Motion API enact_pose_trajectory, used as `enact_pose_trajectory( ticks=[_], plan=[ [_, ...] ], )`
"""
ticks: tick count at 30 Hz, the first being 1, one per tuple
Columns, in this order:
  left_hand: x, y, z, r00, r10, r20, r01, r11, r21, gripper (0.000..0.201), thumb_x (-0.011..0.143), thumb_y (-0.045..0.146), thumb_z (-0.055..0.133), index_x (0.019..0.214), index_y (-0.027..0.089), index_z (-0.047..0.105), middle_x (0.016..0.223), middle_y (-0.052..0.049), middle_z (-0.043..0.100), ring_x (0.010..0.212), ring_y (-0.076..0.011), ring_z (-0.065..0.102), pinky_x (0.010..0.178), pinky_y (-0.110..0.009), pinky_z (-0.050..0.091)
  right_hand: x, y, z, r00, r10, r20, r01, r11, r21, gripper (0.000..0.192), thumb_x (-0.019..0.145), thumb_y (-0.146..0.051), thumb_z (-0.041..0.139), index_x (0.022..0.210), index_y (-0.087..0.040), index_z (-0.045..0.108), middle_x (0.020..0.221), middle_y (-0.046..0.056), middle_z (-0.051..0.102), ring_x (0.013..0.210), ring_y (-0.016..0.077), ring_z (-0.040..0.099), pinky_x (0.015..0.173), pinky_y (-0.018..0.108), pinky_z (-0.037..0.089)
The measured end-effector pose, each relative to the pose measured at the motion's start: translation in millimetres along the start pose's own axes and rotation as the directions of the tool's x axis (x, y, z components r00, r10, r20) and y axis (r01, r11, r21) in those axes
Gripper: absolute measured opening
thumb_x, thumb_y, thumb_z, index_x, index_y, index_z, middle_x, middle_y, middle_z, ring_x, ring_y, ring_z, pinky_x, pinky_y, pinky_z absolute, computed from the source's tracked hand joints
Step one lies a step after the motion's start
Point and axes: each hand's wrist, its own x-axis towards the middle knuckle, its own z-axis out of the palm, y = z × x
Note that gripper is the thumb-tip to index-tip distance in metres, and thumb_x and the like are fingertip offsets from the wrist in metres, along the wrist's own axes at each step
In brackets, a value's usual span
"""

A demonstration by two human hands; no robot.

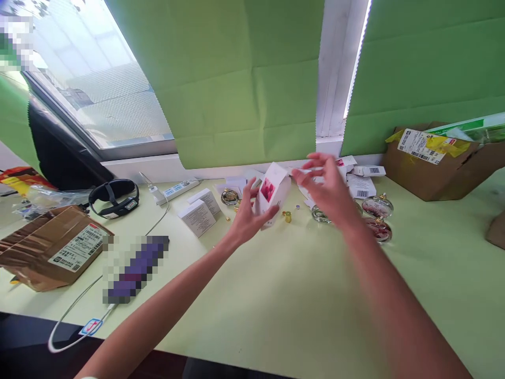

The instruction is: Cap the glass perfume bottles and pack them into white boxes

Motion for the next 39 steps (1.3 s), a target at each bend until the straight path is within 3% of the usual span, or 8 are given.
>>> enact_pose_trajectory(
  ticks=[2,4,6,8,13,19,27,39],
  plan=[
    [-34,-12,-5.5,0.994,-0.060,0.089,0.072,0.987,-0.141,0.095,0.081,0.054,0.071,0.154,0.030,0.015,0.139,-0.014,0.048,0.126,-0.0300,0.050,0.104,-0.047,0.043,-25,23,32,0.961,0.118,0.250,-0.152,0.981,0.122,0.067,0.081,-0.055,0.071,0.138,-0.036,0.041,0.143,0.007,0.052,0.124,0.0300,0.056,0.088,0.044,0.057],
    [-58,-25,-5.2,0.982,-0.090,0.165,0.121,0.975,-0.185,0.093,0.083,0.053,0.070,0.154,0.030,0.014,0.141,-0.014,0.047,0.126,-0.0290,0.051,0.105,-0.047,0.042,-51,47,55,0.866,0.189,0.463,-0.311,0.928,0.204,0.074,0.079,-0.051,0.075,0.142,-0.037,0.039,0.144,0.009,0.053,0.127,0.0328,0.055,0.085,0.048,0.059],
    [-72,-36,-2.6,0.972,-0.104,0.213,0.145,0.971,-0.188,0.093,0.082,0.053,0.071,0.154,0.031,0.016,0.143,-0.014,0.046,0.127,-0.0295,0.050,0.106,-0.047,0.042,-70,67,67,0.794,0.199,0.575,-0.437,0.843,0.312,0.068,0.082,-0.046,0.075,0.142,-0.037,0.044,0.145,0.008,0.054,0.131,0.0321,0.053,0.092,0.049,0.058],
    [-78,-44,-0.6,0.963,-0.110,0.247,0.157,0.971,-0.181,0.095,0.081,0.052,0.073,0.155,0.032,0.016,0.145,-0.013,0.044,0.129,-0.0307,0.048,0.107,-0.047,0.041,-79,81,69,0.772,0.192,0.606,-0.500,0.772,0.392,0.063,0.081,-0.044,0.077,0.138,-0.034,0.051,0.142,0.009,0.059,0.126,0.0316,0.058,0.099,0.051,0.054],
    [-79,-52,-0.9,0.958,-0.066,0.278,0.111,0.982,-0.151,0.104,0.077,0.049,0.078,0.156,0.032,0.014,0.152,-0.014,0.034,0.138,-0.0338,0.037,0.114,-0.049,0.034,-76,103,59,0.762,0.198,0.617,-0.562,0.676,0.477,0.061,0.076,-0.037,0.083,0.132,-0.031,0.060,0.136,0.008,0.065,0.124,0.0300,0.061,0.108,0.050,0.046],
    [-77,-59,-3.3,0.972,-0.027,0.235,0.085,0.967,-0.240,0.104,0.074,0.043,0.082,0.154,0.038,0.015,0.152,-0.010,0.032,0.141,-0.0295,0.036,0.119,-0.047,0.030,-77,117,57,0.825,0.184,0.534,-0.525,0.599,0.605,0.047,0.079,-0.043,0.079,0.123,-0.033,0.066,0.136,0.005,0.065,0.129,0.0314,0.056,0.108,0.052,0.046],
    [-70,-63,-4.2,0.956,-0.163,0.243,0.270,0.815,-0.512,0.084,0.080,0.040,0.078,0.146,0.039,0.027,0.142,-0.008,0.040,0.124,-0.0239,0.055,0.098,-0.039,0.052,-71,111,54,0.871,0.247,0.425,-0.474,0.648,0.596,0.052,0.076,-0.047,0.080,0.125,-0.038,0.062,0.133,0.003,0.067,0.131,0.0320,0.053,0.099,0.050,0.052],
    [-69,-59,-6.1,0.977,-0.151,0.149,0.209,0.803,-0.558,0.065,0.081,0.041,0.077,0.135,0.031,0.041,0.140,-0.009,0.047,0.127,-0.0250,0.054,0.102,-0.041,0.050,-71,111,52,0.866,0.276,0.417,-0.489,0.639,0.593,0.048,0.077,-0.048,0.079,0.121,-0.038,0.064,0.133,0.001,0.068,0.125,0.0310,0.058,0.091,0.046,0.056]
  ],
)
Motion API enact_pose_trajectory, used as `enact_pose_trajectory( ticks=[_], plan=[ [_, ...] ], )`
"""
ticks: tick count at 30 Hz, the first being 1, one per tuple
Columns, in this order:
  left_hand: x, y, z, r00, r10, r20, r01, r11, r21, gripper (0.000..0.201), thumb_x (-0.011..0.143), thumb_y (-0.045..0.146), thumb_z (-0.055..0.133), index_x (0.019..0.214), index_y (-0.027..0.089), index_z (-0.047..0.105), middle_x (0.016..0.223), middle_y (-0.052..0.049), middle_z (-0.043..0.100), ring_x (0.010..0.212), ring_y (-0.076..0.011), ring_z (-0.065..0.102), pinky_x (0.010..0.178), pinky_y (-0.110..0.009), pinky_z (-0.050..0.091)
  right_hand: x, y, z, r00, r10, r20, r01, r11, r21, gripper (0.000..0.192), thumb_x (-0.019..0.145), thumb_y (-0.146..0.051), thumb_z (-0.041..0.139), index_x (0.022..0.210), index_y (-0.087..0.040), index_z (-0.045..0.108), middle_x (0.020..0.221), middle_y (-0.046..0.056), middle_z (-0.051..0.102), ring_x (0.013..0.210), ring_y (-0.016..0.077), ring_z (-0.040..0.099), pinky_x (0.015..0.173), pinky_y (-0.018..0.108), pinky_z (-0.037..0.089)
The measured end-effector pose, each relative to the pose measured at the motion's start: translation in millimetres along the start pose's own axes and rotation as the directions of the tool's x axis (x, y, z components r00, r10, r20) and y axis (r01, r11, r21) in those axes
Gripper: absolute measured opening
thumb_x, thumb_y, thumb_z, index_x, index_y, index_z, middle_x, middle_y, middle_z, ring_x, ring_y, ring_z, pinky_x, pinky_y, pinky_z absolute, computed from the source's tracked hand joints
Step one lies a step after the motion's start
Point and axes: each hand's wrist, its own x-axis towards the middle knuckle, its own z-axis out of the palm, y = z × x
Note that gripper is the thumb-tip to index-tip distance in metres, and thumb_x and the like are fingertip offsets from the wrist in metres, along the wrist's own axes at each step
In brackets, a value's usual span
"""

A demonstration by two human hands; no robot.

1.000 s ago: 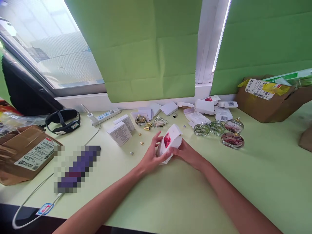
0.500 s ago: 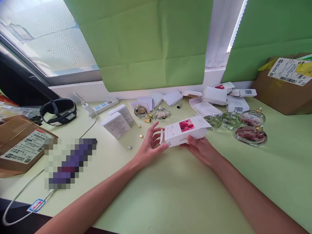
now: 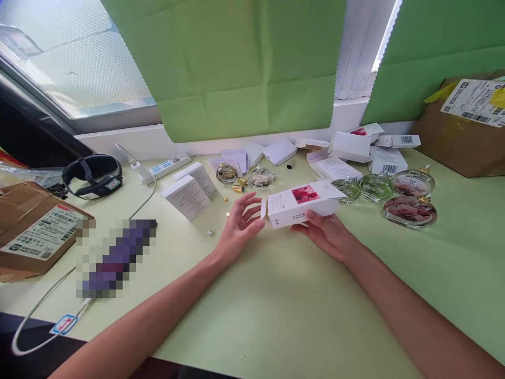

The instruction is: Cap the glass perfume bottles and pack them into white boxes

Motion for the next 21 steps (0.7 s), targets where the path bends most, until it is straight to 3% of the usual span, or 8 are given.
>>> enact_pose_trajectory(
  ticks=[9,21],
  plan=[
    [-0.1,-2.7,0.5,1.000,0.009,0.018,-0.009,1.000,0.007,0.059,0.082,0.041,0.076,0.132,0.030,0.045,0.138,-0.009,0.050,0.127,-0.0258,0.055,0.103,-0.043,0.049,-0.3,0.5,0.7,1.000,-0.003,0.027,0.003,1.000,-0.023,0.062,0.079,-0.048,0.077,0.136,-0.039,0.056,0.135,0.003,0.067,0.124,0.0334,0.060,0.091,0.050,0.057],
    [-1.4,0.8,-1.0,0.999,-0.017,0.044,0.014,0.998,0.055,0.053,0.083,0.041,0.074,0.128,0.030,0.048,0.141,-0.008,0.049,0.130,-0.0263,0.052,0.099,-0.039,0.050,-0.7,-1.4,3.0,1.000,0.021,0.016,-0.021,0.999,0.029,0.057,0.077,-0.045,0.080,0.130,-0.038,0.062,0.134,0.002,0.067,0.120,0.0298,0.061,0.087,0.043,0.056]
  ],
)
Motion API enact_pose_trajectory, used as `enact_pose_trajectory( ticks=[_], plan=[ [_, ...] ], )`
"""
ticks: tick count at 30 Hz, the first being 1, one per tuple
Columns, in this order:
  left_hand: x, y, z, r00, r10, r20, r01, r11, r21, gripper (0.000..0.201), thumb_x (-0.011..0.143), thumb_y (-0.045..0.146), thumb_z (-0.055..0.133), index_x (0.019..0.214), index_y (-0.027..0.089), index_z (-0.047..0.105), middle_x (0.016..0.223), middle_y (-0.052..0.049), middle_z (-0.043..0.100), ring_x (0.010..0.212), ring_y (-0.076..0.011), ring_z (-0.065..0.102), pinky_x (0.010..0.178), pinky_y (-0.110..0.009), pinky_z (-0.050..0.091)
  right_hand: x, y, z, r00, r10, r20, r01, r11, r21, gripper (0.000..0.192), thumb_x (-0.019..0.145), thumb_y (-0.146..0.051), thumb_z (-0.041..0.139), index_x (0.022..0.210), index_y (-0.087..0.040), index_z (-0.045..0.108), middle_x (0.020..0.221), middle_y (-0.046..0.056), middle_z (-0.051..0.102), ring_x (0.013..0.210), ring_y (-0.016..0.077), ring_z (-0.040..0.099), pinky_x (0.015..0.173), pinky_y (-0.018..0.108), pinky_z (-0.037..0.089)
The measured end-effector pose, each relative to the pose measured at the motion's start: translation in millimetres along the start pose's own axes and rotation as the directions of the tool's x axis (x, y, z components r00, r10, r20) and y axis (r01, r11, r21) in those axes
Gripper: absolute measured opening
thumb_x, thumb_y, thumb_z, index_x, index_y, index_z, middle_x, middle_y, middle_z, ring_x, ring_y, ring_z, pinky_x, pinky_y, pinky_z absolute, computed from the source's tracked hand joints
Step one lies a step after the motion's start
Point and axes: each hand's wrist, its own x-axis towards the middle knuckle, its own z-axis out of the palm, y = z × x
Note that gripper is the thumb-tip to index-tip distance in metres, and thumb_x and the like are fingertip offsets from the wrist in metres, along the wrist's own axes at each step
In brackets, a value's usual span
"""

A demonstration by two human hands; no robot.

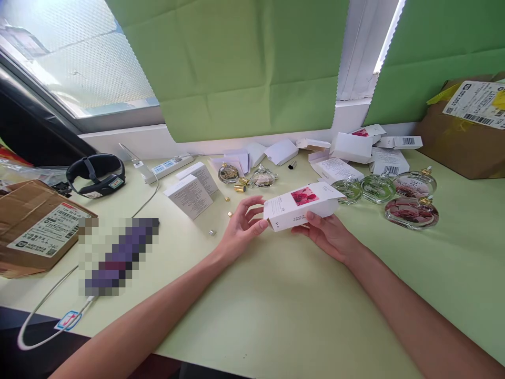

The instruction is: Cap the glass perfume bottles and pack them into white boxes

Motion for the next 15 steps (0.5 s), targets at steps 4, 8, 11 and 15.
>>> enact_pose_trajectory(
  ticks=[4,8,11,15],
  plan=[
    [-0.6,2.1,0.0,1.000,-0.009,0.009,0.009,1.000,0.009,0.053,0.084,0.040,0.074,0.129,0.030,0.048,0.142,-0.008,0.047,0.129,-0.0257,0.052,0.095,-0.036,0.052,-0.4,-0.7,-0.2,0.999,0.005,0.034,-0.006,1.000,0.028,0.055,0.078,-0.043,0.080,0.130,-0.037,0.062,0.136,0.002,0.066,0.119,0.0272,0.062,0.083,0.038,0.057],
    [-0.4,3.8,0.2,1.000,-0.002,0.015,0.002,1.000,0.018,0.051,0.084,0.039,0.074,0.128,0.030,0.049,0.144,-0.007,0.047,0.129,-0.0255,0.052,0.095,-0.036,0.052,-1.0,1.3,-2.7,0.999,-0.001,0.039,-0.001,0.998,0.057,0.047,0.081,-0.040,0.079,0.126,-0.037,0.065,0.129,0.001,0.070,0.114,0.0251,0.065,0.083,0.036,0.058],
    [0.0,4.6,0.4,1.000,0.007,0.011,-0.008,1.000,0.020,0.050,0.084,0.039,0.075,0.126,0.029,0.050,0.144,-0.007,0.047,0.130,-0.0260,0.051,0.094,-0.035,0.052,-1.1,2.7,-4.6,0.999,-0.003,0.048,0.001,0.999,0.053,0.047,0.080,-0.040,0.079,0.125,-0.036,0.065,0.126,0.002,0.072,0.112,0.0256,0.066,0.084,0.037,0.058],
    [-0.1,5.4,0.2,1.000,-0.005,0.013,0.005,1.000,0.029,0.050,0.084,0.040,0.075,0.126,0.028,0.051,0.144,-0.009,0.049,0.130,-0.0261,0.051,0.092,-0.035,0.052,-0.8,3.6,-6.5,0.999,0.001,0.049,-0.003,0.999,0.042,0.050,0.080,-0.041,0.079,0.127,-0.036,0.064,0.128,0.002,0.071,0.113,0.0271,0.066,0.085,0.039,0.058]
  ],
)
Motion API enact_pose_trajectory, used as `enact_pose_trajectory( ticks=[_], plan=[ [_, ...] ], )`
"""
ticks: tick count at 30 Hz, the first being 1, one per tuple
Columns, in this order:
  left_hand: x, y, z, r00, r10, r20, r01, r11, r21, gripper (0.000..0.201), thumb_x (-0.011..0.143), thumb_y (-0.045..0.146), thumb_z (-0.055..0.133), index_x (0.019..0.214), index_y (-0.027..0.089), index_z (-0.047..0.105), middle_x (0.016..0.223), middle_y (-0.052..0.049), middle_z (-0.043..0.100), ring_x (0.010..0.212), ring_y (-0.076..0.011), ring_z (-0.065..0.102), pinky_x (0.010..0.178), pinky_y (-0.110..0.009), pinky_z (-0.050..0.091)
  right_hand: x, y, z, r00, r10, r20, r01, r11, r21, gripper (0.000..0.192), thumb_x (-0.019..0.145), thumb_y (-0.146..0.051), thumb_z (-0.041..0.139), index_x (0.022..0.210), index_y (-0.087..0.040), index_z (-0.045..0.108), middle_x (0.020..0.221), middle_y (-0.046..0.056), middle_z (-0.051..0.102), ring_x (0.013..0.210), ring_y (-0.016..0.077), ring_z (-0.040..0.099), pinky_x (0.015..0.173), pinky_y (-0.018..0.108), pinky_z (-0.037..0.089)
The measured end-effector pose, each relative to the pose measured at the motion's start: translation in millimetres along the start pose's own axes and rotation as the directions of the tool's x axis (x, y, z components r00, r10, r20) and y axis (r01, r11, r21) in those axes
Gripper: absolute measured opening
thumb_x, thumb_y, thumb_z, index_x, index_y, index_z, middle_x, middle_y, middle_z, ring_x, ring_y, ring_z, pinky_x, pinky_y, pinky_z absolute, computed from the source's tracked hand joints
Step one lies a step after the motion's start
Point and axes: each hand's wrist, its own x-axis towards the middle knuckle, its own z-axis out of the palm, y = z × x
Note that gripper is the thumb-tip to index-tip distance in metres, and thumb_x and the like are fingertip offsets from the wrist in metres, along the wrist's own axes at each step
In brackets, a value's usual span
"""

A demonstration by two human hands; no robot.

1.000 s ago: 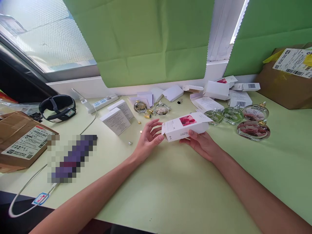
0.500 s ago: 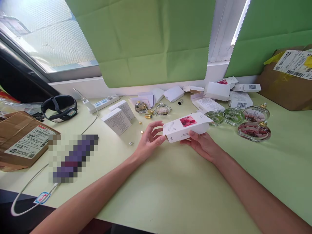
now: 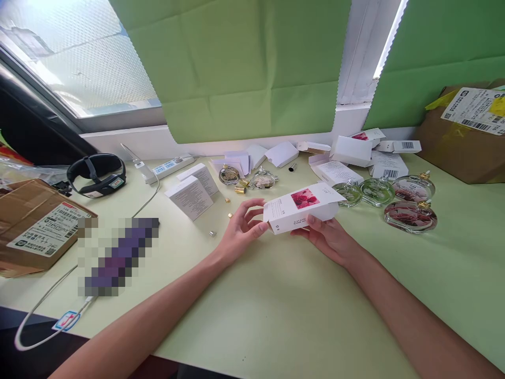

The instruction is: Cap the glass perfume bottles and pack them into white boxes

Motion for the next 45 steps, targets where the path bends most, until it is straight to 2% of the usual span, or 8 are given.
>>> enact_pose_trajectory(
  ticks=[4,19,26,32,45],
  plan=[
    [0,0,-0.7,1.000,-0.007,0.006,0.007,1.000,0.013,0.052,0.084,0.041,0.074,0.127,0.027,0.050,0.143,-0.009,0.051,0.130,-0.0257,0.051,0.090,-0.034,0.052,0,1,-2,1.000,-0.001,0.006,0.001,1.000,-0.009,0.055,0.081,-0.042,0.077,0.133,-0.038,0.059,0.131,0.003,0.069,0.117,0.0289,0.064,0.087,0.041,0.057],
    [0,-5,-2.5,0.999,0.048,-0.013,-0.048,0.998,0.051,0.051,0.082,0.039,0.076,0.126,0.028,0.053,0.142,-0.007,0.050,0.126,-0.0241,0.054,0.096,-0.036,0.051,0,-1,2,1.000,0.017,-0.001,-0.017,0.999,-0.049,0.061,0.078,-0.045,0.079,0.134,-0.037,0.058,0.139,0.005,0.064,0.125,0.0312,0.059,0.087,0.042,0.056],
    [0,-6,-3.3,0.999,0.039,-0.011,-0.039,0.998,0.053,0.055,0.081,0.037,0.078,0.129,0.028,0.052,0.141,-0.009,0.053,0.126,-0.0246,0.055,0.099,-0.039,0.051,-2,-5,10,0.999,0.021,-0.028,-0.023,0.997,-0.080,0.052,0.078,-0.046,0.079,0.126,-0.036,0.063,0.134,0.004,0.067,0.123,0.0304,0.060,0.088,0.043,0.055],
    [1,-6,-3.3,0.999,0.032,-0.016,-0.031,0.999,0.031,0.058,0.078,0.038,0.080,0.129,0.028,0.054,0.141,-0.009,0.053,0.125,-0.0267,0.057,0.101,-0.042,0.051,-3,-7,12,0.998,0.025,-0.050,-0.029,0.996,-0.083,0.045,0.076,-0.044,0.081,0.118,-0.035,0.066,0.128,0.002,0.070,0.118,0.0273,0.062,0.083,0.038,0.056],
    [2,-5,-5.3,1.000,0.001,-0.011,-0.001,1.000,-0.010,0.064,0.074,0.035,0.084,0.130,0.025,0.055,0.140,-0.012,0.056,0.125,-0.0282,0.059,0.104,-0.048,0.048,1,4,-1,1.000,-0.015,-0.028,0.011,0.989,-0.148,0.043,0.081,-0.038,0.077,0.122,-0.036,0.063,0.129,0.002,0.069,0.116,0.0297,0.063,0.080,0.042,0.059]
  ],
)
